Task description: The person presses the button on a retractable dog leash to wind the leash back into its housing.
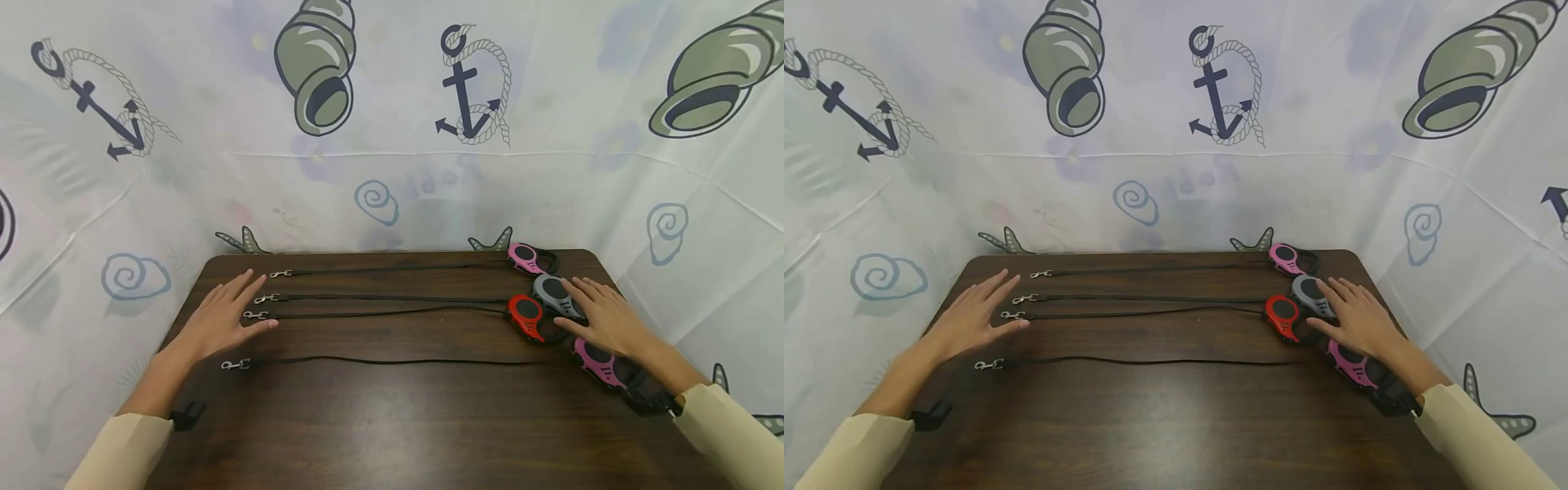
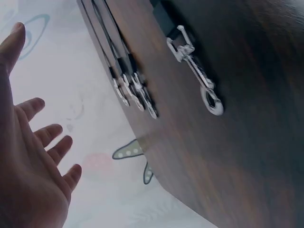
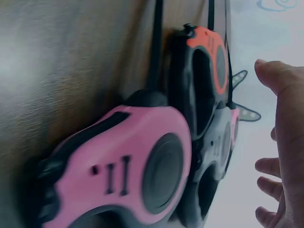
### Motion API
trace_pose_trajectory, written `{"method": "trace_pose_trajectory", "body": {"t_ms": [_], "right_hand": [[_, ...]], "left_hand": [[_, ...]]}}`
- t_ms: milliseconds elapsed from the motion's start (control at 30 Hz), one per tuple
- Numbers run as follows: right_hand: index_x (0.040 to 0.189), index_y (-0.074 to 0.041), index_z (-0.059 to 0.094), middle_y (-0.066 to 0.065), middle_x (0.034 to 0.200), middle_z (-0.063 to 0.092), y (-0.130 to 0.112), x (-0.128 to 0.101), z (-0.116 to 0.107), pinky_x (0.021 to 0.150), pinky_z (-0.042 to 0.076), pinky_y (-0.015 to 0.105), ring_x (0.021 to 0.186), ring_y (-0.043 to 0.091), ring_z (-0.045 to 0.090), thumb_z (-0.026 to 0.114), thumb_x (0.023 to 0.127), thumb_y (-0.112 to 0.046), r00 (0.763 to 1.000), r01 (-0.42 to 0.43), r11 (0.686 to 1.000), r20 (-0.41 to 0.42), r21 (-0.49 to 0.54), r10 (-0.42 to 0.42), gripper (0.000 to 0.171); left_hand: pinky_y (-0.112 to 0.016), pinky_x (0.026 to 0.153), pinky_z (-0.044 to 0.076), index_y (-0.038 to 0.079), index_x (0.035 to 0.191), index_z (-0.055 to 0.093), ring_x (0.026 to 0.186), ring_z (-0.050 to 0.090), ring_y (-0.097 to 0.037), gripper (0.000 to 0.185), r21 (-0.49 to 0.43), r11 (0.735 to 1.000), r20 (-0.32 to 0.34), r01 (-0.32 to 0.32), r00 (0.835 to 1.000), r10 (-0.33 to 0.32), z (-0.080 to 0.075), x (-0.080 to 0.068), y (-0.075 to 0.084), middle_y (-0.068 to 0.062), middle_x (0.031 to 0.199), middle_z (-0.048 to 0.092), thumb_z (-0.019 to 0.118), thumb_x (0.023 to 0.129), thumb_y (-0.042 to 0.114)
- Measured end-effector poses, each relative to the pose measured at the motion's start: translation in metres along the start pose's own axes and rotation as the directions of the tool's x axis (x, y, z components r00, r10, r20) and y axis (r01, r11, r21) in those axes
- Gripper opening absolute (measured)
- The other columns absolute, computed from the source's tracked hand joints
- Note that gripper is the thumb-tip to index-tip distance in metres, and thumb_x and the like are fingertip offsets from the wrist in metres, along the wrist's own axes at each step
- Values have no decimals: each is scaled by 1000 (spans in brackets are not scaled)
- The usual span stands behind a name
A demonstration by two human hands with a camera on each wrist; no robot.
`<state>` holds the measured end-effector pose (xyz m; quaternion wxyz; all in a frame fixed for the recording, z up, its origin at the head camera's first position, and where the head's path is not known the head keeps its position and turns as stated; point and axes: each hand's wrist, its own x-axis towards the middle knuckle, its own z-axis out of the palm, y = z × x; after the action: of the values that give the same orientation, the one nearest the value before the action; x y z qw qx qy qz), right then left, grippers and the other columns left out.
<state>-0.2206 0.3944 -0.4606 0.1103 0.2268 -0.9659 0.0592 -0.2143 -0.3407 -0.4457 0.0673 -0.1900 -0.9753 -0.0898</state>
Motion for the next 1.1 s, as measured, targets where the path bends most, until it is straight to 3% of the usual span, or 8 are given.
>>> {"method": "trace_pose_trajectory", "body": {"t_ms": [267,600,867,1100], "right_hand": [[152,-1,53,31,147,55,0,-22,0,104,40,70,133,53,50,79,90,-52,998,4,1000,-58,-22,-5,84],[153,-4,53,29,142,60,-2,-47,-1,100,45,67,125,51,57,83,87,-46,995,39,999,-92,-16,-40,84],[150,-1,56,27,133,63,-6,-68,1,98,45,66,122,48,58,87,85,-41,996,-7,999,-89,49,11,82],[147,-5,58,26,127,66,-4,-89,8,93,50,65,115,46,62,89,82,-43,994,-26,999,-108,27,29,81]], "left_hand": [[-70,113,31,10,163,40,140,44,-56,97,-11,999,-63,-51,997,50,2,-16,0,-28,163,39,79,89,59],[-74,104,39,9,159,46,136,49,-54,94,-41,997,-51,-60,997,58,2,-30,-1,-25,157,48,83,86,56],[-69,92,51,6,150,56,128,58,-50,89,-88,994,-41,-67,997,63,5,-46,0,-23,145,57,89,82,52],[-65,87,54,8,141,65,123,62,-45,79,-115,989,-37,-89,996,85,10,-55,-2,-18,137,63,92,79,49]]}}
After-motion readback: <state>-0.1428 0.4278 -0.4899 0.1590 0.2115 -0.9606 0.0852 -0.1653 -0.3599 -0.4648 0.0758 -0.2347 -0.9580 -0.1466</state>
